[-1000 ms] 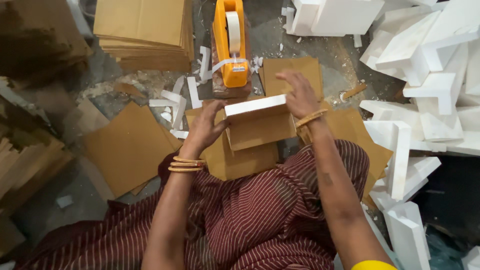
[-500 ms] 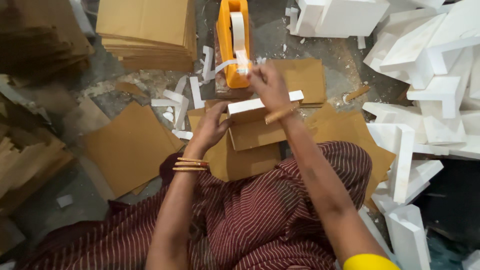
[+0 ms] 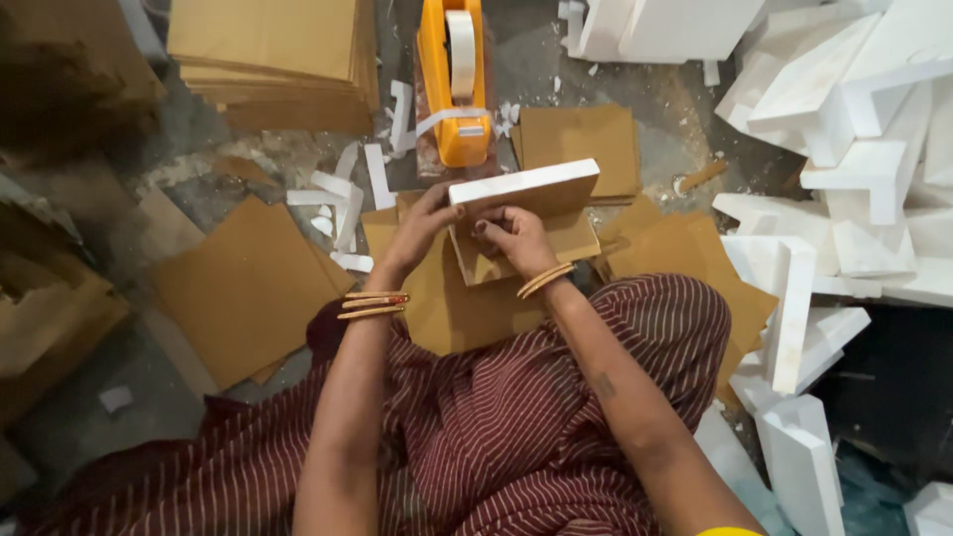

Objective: The person sits on the floor and assembles small white styrofoam boxes using a handheld tape dispenser. They pick up a flat piece of styrofoam, fold it into a box shape, and secure the edges with clear tape. The process is repeated for multiple units, with finished boxes being placed aside.

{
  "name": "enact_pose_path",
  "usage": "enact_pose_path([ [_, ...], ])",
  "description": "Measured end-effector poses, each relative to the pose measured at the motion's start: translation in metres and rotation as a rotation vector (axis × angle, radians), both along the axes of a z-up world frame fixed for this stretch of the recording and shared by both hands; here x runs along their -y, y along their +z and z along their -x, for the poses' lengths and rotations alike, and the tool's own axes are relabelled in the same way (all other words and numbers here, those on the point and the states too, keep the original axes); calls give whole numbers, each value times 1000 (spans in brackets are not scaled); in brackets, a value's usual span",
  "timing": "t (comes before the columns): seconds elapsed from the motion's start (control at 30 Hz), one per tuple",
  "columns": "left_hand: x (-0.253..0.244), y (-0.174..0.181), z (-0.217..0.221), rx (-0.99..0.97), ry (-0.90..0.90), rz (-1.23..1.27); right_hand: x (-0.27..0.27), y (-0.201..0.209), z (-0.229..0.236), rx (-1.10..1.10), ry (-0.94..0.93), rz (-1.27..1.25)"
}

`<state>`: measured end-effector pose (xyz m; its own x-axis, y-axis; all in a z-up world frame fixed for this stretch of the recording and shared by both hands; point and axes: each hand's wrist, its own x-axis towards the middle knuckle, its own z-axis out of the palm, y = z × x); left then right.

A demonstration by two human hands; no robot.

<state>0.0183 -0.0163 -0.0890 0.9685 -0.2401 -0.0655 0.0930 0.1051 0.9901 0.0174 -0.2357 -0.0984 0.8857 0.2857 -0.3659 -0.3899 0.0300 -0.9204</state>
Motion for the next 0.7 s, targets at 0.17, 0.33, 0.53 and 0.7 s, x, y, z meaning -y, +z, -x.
enact_pose_path([
  [0.17,22,21,0,-88,129,-189,1,4,-2,-12,37,25],
  [0.33,25,49,3,18,199,-251,5,23,-4,-82,94,9],
  [0.53,20,63,8,87,207,-485,3,49,-1,-311,101,85],
  [0.7,21,61,9,119,226,-533,-3,65,1,-134,234,285],
])
